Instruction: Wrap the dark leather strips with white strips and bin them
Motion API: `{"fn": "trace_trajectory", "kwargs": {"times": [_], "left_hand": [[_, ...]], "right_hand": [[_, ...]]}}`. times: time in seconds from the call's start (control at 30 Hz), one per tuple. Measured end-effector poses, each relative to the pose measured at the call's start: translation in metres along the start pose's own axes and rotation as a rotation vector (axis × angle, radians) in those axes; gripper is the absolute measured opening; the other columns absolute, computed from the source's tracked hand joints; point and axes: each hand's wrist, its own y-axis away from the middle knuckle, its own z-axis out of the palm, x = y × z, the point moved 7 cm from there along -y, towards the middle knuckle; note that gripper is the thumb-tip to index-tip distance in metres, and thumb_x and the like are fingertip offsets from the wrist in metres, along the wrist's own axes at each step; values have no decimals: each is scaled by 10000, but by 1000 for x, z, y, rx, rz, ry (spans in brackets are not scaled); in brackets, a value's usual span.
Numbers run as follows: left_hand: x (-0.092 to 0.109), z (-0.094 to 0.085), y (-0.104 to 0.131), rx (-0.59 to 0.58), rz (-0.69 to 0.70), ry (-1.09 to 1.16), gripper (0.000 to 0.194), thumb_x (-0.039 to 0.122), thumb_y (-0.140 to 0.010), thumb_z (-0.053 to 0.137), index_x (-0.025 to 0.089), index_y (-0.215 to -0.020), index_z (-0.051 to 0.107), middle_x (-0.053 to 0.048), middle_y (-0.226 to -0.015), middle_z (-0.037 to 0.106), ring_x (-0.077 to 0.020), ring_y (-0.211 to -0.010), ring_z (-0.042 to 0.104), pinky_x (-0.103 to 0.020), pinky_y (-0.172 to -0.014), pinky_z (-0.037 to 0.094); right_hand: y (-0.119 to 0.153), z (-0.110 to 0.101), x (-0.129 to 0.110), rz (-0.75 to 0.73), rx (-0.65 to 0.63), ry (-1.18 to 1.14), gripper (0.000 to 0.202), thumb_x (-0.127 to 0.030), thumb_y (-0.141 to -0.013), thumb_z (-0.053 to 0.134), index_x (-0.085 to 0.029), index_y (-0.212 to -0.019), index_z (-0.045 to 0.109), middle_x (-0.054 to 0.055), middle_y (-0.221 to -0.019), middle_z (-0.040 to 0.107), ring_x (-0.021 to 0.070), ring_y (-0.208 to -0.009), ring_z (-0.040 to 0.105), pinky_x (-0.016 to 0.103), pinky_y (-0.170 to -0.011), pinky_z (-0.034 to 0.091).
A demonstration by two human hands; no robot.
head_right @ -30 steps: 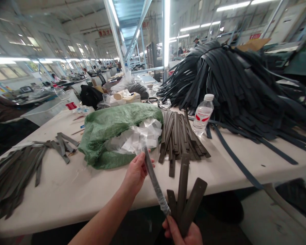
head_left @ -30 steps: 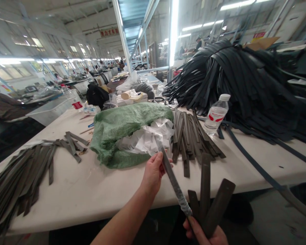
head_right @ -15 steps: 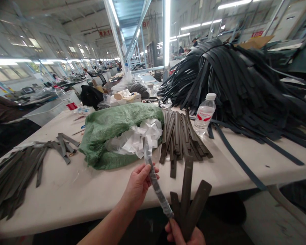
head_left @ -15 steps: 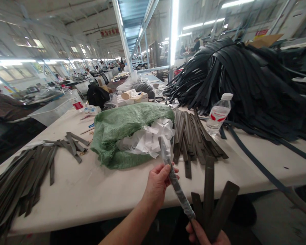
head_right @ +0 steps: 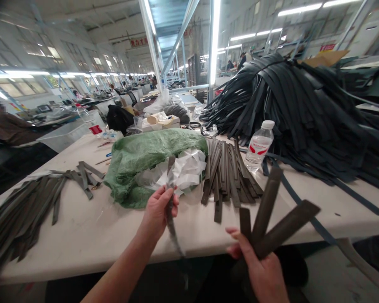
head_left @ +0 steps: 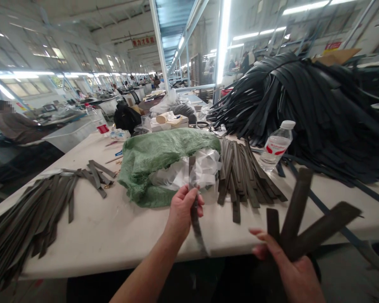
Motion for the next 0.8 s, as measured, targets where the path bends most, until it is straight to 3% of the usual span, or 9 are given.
{"fn": "trace_trajectory", "kwargs": {"times": [0.1, 0.2, 0.3, 0.43, 0.53, 0.67, 0.73, 0.8], "left_hand": [[29, -8, 0, -69, 63, -309, 245, 384, -806, 628, 154, -849, 556, 26, -602, 588, -62, -385, 476, -156, -377, 351], [42, -7, 10, -134, 78, -513, 208, 362, -827, 588, 156, -825, 558, 27, -614, 581, -60, -403, 478, -157, -393, 367], [41, -3, 17, -211, -3, -549, 201, 363, -833, 562, 162, -828, 547, 28, -609, 577, -58, -393, 471, -152, -377, 341], [48, -12, 13, -251, -57, -502, 240, 398, -806, 590, 166, -819, 530, 20, -600, 592, -60, -364, 470, -149, -348, 304], [49, -25, 11, -282, -102, -465, 314, 458, -769, 640, 165, -811, 533, 9, -610, 607, -62, -360, 473, -161, -354, 335], [42, -42, 21, -343, -241, -432, 382, 503, -706, 697, 171, -775, 521, 6, -584, 604, -63, -346, 455, -167, -347, 326], [52, -63, 27, -289, -257, -443, 370, 489, -712, 703, 168, -788, 536, 6, -589, 603, -54, -349, 445, -157, -344, 287], [74, -100, 33, -156, -220, -460, 357, 475, -723, 703, 162, -810, 555, 7, -608, 605, -42, -361, 433, -150, -350, 254]], "right_hand": [[-38, -4, -55, -158, -25, -39, 326, -525, -789, 669, -214, -864, 733, 84, -1049, 733, 195, -642, 680, 261, -597, 573], [-68, 35, -109, -274, -244, -193, 326, -518, -834, 630, -197, -834, 690, 93, -1111, 706, 161, -630, 657, 250, -554, 544], [-85, 89, -145, -368, -505, -185, 356, -541, -841, 601, -189, -841, 654, 74, -886, 731, 153, -588, 636, 236, -512, 506], [-91, 137, -150, -429, -741, 12, 440, -606, -821, 547, -176, -807, 642, 35, -576, 661, 178, -521, 619, 258, -488, 485], [-94, 143, -142, -465, -665, 77, 448, -603, -817, 525, -177, -716, 619, 7, -500, 590, 156, -439, 550, 264, -452, 452], [-108, 127, -138, -520, -409, 205, 331, -514, -735, 648, -187, -682, 641, -23, -464, 529, 156, -440, 503, 276, -469, 400], [-119, 107, -141, -527, -249, 264, 297, -473, -705, 683, -192, -629, 622, -8, -459, 529, 179, -467, 519, 297, -496, 387], [-130, 84, -142, -512, -110, 302, 307, -452, -744, 657, -204, -579, 582, 21, -438, 524, 197, -453, 521, 319, -483, 365]]}}
